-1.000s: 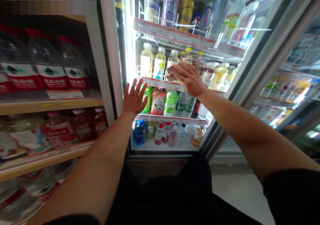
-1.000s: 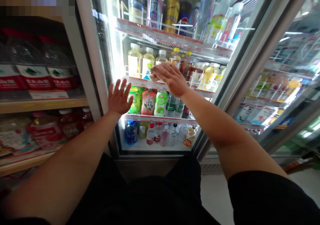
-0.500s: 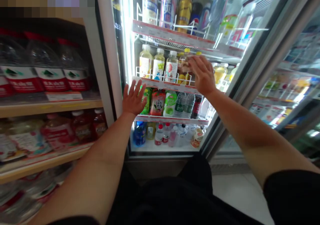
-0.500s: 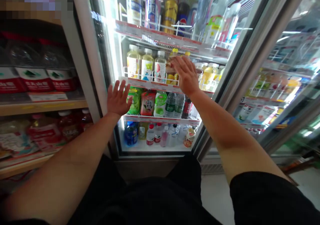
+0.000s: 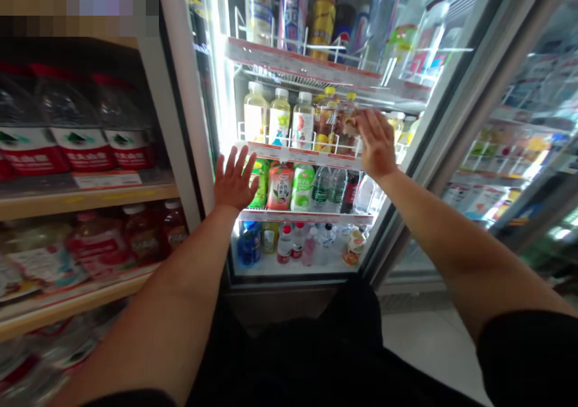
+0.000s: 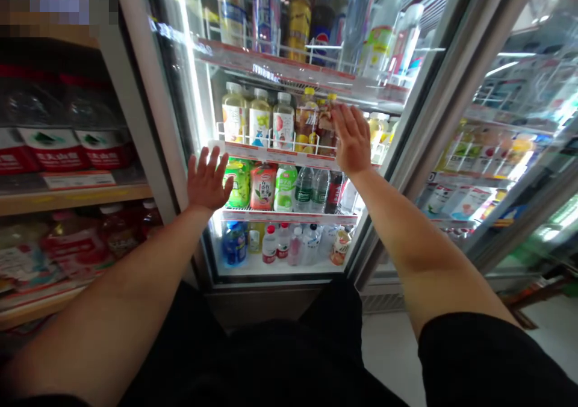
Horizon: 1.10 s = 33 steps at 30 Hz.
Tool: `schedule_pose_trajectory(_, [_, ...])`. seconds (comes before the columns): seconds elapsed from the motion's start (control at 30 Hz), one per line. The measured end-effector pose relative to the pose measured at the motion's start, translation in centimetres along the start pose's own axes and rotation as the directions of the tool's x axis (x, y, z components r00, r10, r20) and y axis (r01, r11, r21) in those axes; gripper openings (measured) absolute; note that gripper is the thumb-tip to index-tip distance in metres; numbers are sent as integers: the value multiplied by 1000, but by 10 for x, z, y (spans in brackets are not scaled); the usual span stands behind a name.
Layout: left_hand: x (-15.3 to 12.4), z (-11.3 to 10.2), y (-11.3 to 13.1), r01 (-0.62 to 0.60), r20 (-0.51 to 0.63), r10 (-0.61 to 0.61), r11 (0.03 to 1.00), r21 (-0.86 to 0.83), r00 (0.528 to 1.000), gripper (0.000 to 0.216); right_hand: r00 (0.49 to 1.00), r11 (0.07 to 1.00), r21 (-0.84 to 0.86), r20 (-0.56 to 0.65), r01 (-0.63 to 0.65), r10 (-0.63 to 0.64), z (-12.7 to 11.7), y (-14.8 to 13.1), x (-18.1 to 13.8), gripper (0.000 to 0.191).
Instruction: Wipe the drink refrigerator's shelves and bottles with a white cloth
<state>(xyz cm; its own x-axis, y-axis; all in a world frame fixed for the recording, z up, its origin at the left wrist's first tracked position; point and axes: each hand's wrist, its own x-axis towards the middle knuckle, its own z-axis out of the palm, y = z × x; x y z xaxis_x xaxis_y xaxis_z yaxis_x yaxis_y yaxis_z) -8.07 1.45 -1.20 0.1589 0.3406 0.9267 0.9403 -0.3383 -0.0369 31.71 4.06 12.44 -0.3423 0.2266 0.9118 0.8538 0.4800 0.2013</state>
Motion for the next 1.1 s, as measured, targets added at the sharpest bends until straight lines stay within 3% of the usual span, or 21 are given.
schedule_pose_trajectory(0.17, [0, -1, 1, -2, 3, 2, 1000, -14, 1000, 61, 961, 978, 53, 183, 200, -206, -3, -3, -16, 55])
schedule_pose_trajectory(0.27, [0, -1, 1, 15, 10, -14, 1000, -15, 1000, 61, 997, 998, -9, 55, 57, -56, -5, 9, -14, 55])
schedule_pose_trajectory(0.37, [0, -1, 2, 22, 8, -22, 1000, -6, 1000, 60, 995, 996, -43, -61, -76, 73, -3, 19, -22, 57])
schedule_pose_trajectory(0.57, [1, -3, 3, 9, -13, -9, 1000, -30, 1000, 59, 982, 992, 31, 142, 119, -122, -7, 23, -46, 55])
schedule_pose_trajectory(0.7, [1, -2, 3, 2, -21, -2, 1000, -6, 1000, 59, 999, 999, -5, -12, -53, 53, -9, 34, -36, 57])
schedule_pose_trajectory(0.77, [0, -2, 2, 0, -18, 0, 1000, -12, 1000, 59, 995, 997, -3, -66, -77, 77, -6, 33, -38, 57])
schedule_pose_trajectory(0.9, [1, -2, 2, 8, -14, -9, 999, -34, 1000, 60, 989, 994, 35, 99, 106, -109, 1, 23, -53, 54])
schedule_pose_trajectory(0.97, [1, -2, 2, 10, -18, -11, 1000, -25, 1000, 61, 983, 990, 41, 123, 133, -137, 1, 25, -51, 54])
schedule_pose_trajectory(1.1, [1, -3, 3, 10, -18, -11, 999, -33, 1000, 62, 994, 997, 23, -80, -76, 77, 2, 35, -35, 59])
